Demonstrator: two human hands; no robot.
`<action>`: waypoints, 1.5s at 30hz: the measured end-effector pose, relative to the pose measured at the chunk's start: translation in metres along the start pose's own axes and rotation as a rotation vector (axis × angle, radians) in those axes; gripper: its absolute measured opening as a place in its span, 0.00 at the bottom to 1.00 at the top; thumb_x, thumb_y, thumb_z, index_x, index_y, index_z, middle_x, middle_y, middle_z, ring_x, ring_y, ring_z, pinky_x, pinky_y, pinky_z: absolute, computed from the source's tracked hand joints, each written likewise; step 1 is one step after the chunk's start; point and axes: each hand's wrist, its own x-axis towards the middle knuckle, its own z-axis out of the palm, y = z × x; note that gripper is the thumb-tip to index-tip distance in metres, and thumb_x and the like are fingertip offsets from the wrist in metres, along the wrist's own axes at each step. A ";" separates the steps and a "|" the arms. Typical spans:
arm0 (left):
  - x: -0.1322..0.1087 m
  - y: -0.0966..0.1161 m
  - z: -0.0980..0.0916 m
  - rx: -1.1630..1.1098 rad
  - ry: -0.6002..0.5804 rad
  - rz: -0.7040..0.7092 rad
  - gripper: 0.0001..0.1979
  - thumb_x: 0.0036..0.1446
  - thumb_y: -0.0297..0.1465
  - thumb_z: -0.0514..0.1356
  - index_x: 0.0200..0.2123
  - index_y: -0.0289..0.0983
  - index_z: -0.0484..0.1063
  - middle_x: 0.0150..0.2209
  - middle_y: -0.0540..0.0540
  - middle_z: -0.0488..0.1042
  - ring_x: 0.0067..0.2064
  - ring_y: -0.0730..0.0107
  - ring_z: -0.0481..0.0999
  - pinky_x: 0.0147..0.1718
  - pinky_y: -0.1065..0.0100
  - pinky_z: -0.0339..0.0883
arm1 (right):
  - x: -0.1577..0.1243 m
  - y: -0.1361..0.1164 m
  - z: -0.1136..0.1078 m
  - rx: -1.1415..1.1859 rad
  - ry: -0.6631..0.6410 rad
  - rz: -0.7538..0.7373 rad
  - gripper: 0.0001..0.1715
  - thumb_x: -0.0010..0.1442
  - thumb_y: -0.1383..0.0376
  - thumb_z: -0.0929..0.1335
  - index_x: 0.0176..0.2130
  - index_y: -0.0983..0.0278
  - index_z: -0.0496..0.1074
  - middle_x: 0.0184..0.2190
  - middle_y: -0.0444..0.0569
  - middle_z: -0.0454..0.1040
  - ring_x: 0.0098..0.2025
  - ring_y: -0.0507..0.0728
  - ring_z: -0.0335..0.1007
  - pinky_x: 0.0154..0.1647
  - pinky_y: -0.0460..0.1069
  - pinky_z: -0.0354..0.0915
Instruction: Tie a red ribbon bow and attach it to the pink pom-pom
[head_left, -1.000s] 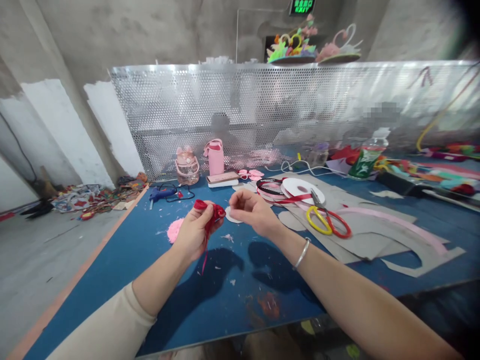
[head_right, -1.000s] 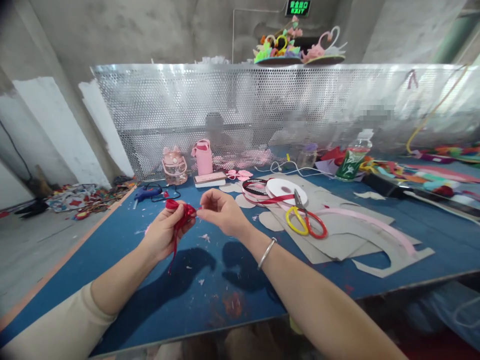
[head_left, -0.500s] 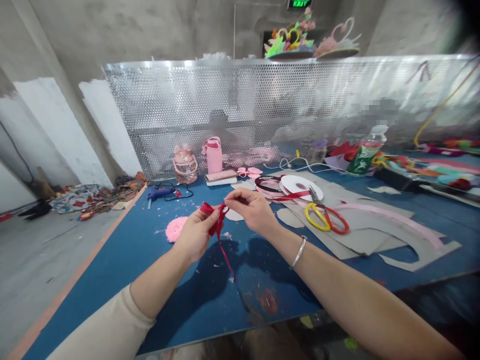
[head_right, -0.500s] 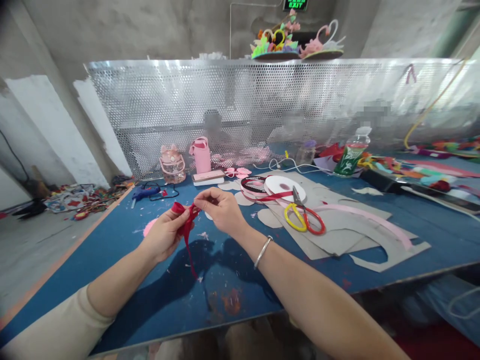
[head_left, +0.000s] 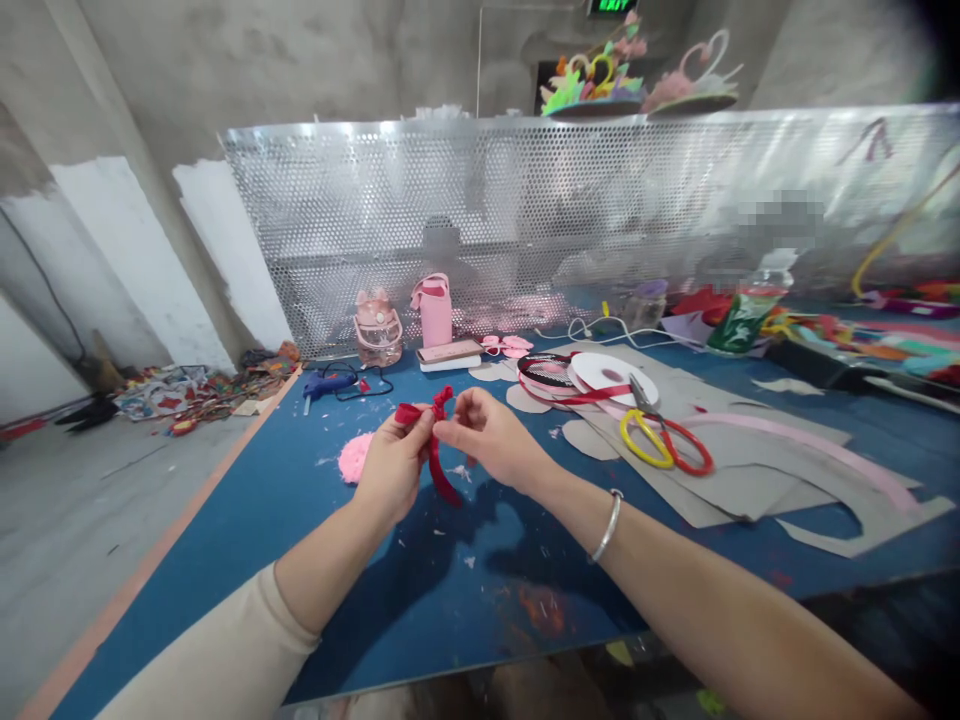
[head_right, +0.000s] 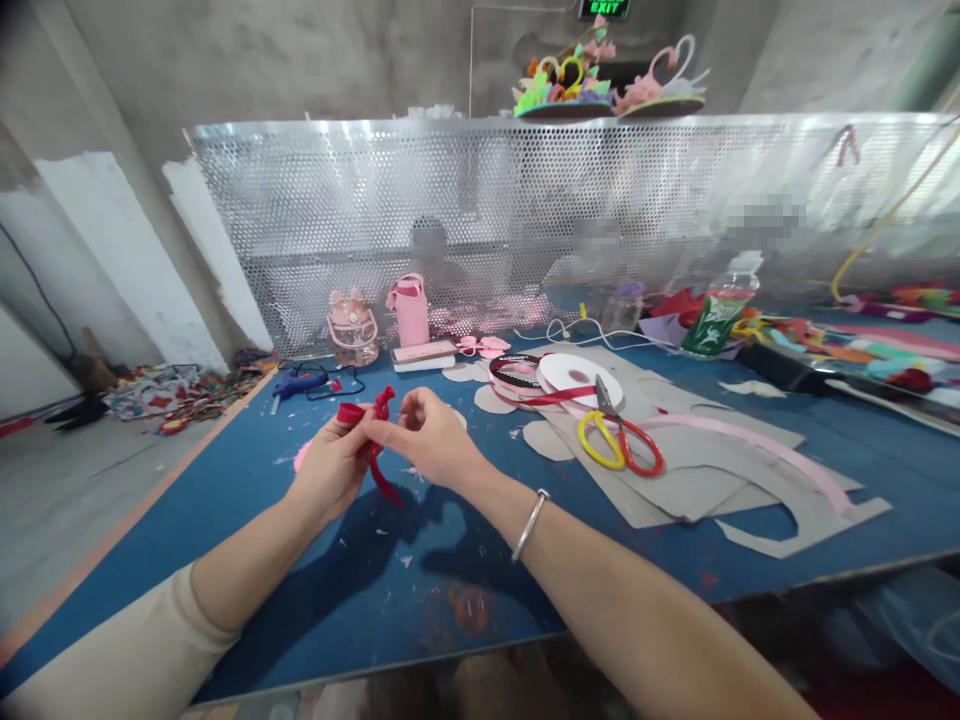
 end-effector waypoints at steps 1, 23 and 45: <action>0.000 0.000 0.000 -0.004 0.007 0.004 0.21 0.29 0.39 0.76 0.26 0.36 0.74 0.22 0.54 0.72 0.24 0.77 0.67 0.25 0.74 0.61 | -0.001 0.000 0.003 -0.042 -0.026 -0.024 0.18 0.51 0.57 0.73 0.35 0.61 0.63 0.24 0.39 0.68 0.23 0.50 0.64 0.21 0.45 0.62; 0.001 -0.008 -0.004 0.084 0.054 0.036 0.19 0.33 0.38 0.75 0.28 0.34 0.78 0.19 0.53 0.71 0.23 0.79 0.65 0.25 0.73 0.60 | -0.002 -0.001 0.004 -0.005 -0.031 -0.046 0.30 0.49 0.75 0.64 0.52 0.61 0.65 0.24 0.37 0.68 0.24 0.52 0.62 0.30 0.48 0.59; 0.000 -0.009 -0.003 0.022 0.100 -0.004 0.19 0.33 0.39 0.75 0.29 0.34 0.80 0.23 0.51 0.74 0.26 0.76 0.67 0.27 0.72 0.60 | 0.000 -0.001 0.007 0.169 0.058 0.169 0.16 0.45 0.58 0.73 0.34 0.64 0.75 0.15 0.35 0.60 0.15 0.44 0.42 0.16 0.45 0.39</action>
